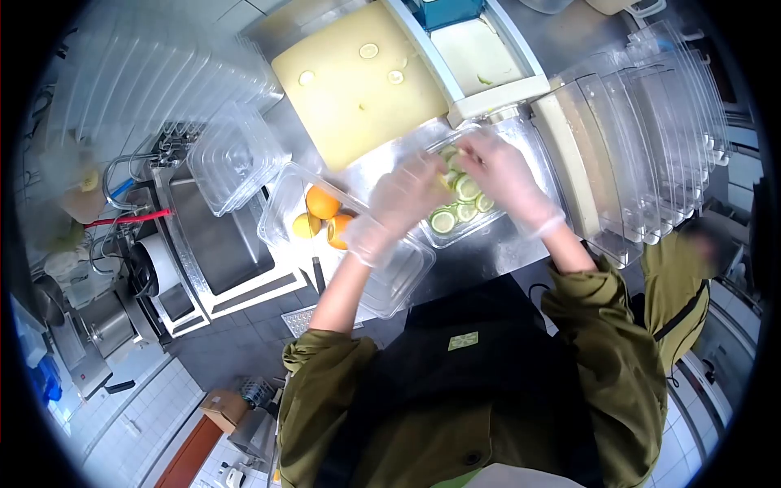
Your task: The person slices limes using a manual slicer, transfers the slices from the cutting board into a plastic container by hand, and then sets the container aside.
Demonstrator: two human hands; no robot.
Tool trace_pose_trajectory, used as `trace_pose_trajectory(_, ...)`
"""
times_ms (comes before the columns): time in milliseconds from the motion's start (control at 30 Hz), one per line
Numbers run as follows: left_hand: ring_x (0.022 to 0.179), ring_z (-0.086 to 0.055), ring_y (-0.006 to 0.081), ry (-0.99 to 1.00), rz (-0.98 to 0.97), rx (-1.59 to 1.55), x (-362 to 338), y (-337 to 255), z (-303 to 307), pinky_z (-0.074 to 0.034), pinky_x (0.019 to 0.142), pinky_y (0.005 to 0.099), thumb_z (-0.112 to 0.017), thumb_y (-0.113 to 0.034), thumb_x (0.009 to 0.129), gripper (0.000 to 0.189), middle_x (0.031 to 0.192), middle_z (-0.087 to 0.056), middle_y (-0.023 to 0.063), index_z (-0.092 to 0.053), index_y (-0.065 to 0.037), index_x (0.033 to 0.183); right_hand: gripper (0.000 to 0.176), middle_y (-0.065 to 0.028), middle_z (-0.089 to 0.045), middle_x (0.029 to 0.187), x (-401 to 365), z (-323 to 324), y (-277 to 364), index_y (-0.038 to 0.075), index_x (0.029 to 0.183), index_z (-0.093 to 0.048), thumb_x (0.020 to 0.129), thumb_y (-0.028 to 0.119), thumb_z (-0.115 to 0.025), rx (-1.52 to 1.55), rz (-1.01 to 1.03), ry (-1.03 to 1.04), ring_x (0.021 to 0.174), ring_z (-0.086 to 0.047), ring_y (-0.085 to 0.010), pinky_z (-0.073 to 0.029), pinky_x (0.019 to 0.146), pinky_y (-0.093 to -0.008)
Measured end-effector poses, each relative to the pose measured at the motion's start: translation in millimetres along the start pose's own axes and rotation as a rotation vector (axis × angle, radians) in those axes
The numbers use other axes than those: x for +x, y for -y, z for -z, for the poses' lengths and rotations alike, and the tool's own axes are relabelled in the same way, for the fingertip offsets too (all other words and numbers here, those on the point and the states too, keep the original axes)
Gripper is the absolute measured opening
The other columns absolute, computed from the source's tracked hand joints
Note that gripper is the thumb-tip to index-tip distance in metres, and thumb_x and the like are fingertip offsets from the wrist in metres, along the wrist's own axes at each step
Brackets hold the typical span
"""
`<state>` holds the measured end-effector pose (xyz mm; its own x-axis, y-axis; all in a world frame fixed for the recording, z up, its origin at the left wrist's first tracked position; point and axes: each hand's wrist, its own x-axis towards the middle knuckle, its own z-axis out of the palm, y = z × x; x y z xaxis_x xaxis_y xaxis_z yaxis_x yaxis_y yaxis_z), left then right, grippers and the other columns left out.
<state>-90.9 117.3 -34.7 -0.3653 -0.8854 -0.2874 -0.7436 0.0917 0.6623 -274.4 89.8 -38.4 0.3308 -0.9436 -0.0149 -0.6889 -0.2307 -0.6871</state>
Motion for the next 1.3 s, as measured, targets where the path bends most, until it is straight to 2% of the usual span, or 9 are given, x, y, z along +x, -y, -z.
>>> trace_pose_trajectory(233,0.097,-0.061,0.0292,-0.408,0.018,0.014,28.3,46.9,24.4,-0.047,0.084,0.0371,-0.063,-0.036,0.082,0.033,0.105,-0.065,0.0108,-0.066,-0.012,0.103,0.023,-0.0129,-0.060,0.090,-50.4,-11.8,-21.9,0.008,0.103,-0.059,0.080,0.009,-0.061,0.030,0.043,0.006,0.080,-0.061,-0.0335,-0.050,0.069,-0.0399)
trace_pose_trajectory(267,0.094,-0.062,0.0314,-0.366,0.326,0.186,56.3,52.9,49.9,-0.049,0.080,0.0382,-0.056,-0.034,0.086,0.030,0.098,-0.065,0.0141,-0.065,-0.009,0.101,0.026,-0.0133,-0.060,0.091,-49.5,-12.0,-25.3,0.008,0.106,-0.058,0.080,0.009,-0.061,0.038,0.088,0.004,0.081,-0.061,-0.0340,-0.050,0.070,-0.0405)
trace_pose_trajectory(400,0.094,-0.062,0.0318,-0.856,0.105,0.453,142.6,212.2,79.7,-0.050,0.080,0.0392,-0.053,-0.008,0.078,0.018,0.084,-0.064,0.0164,-0.062,-0.008,0.094,0.031,-0.0158,-0.059,0.096,-14.3,-16.6,5.9,0.008,0.114,-0.053,0.083,0.009,-0.056,0.029,0.262,-0.092,0.084,-0.060,-0.0363,-0.050,0.071,-0.0430)
trace_pose_trajectory(600,0.095,-0.062,0.0340,-0.706,0.456,0.495,181.7,235.9,94.1,-0.051,0.082,0.0391,-0.058,-0.009,0.076,0.018,0.087,-0.065,0.0156,-0.061,-0.005,0.092,0.028,-0.0199,-0.056,0.105,104.8,-77.5,15.9,-0.002,0.109,-0.052,0.083,0.007,-0.047,-0.182,-0.094,0.073,0.094,-0.059,-0.0362,-0.050,0.080,-0.0425)
trace_pose_trajectory(700,0.091,-0.063,0.0347,-0.723,0.503,0.398,184.8,252.4,84.3,-0.051,0.082,0.0407,-0.058,-0.007,0.075,0.018,0.089,-0.065,0.0167,-0.062,-0.005,0.092,0.026,-0.0186,-0.056,0.106,154.5,-150.0,-31.1,0.000,0.106,-0.055,0.082,0.006,-0.048,-0.512,0.064,-0.430,0.094,-0.061,-0.0333,-0.052,0.078,-0.0393)
trace_pose_trajectory(800,0.087,-0.063,0.0362,-0.714,0.424,0.424,172.9,238.3,82.6,-0.051,0.081,0.0430,-0.055,-0.001,0.075,0.018,0.090,-0.065,0.0174,-0.061,-0.005,0.091,0.028,-0.0171,-0.055,0.115,182.3,-145.2,-40.3,0.003,0.109,-0.055,0.081,0.009,-0.054,-0.470,-0.107,0.081,0.102,-0.061,-0.0309,-0.052,0.083,-0.0406)
trace_pose_trajectory(1033,0.099,-0.057,0.0370,-0.719,-0.267,0.007,224.9,180.5,49.7,-0.046,0.086,0.0414,-0.063,-0.001,0.072,0.033,0.111,-0.057,0.0206,-0.059,-0.004,0.104,0.025,-0.0160,-0.056,0.113,182.5,-146.0,-51.3,0.004,0.106,-0.056,0.083,0.014,-0.055,-0.439,-0.072,0.025,0.103,-0.058,-0.0308,-0.052,0.082,-0.0411)
trace_pose_trajectory(1133,0.100,-0.056,0.0368,-0.467,0.008,0.108,223.8,157.2,45.2,-0.046,0.087,0.0421,-0.060,-0.001,0.075,0.028,0.112,-0.056,0.0210,-0.058,-0.002,0.103,0.024,-0.0166,-0.056,0.110,186.9,-153.5,-62.6,0.004,0.104,-0.056,0.084,0.016,-0.056,-0.592,0.118,-0.089,0.098,-0.060,-0.0329,-0.052,0.081,-0.0425)
trace_pose_trajectory(1300,0.100,-0.057,0.0363,-0.662,0.165,-0.071,220.4,145.4,31.3,-0.048,0.085,0.0413,-0.052,-0.003,0.080,0.020,0.106,-0.058,0.0213,-0.058,-0.001,0.099,0.021,-0.0174,-0.056,0.106,188.4,-138.7,-48.5,0.004,0.102,-0.056,0.083,0.013,-0.057,-0.531,0.132,0.037,0.095,-0.059,-0.0377,-0.050,0.081,-0.0463)
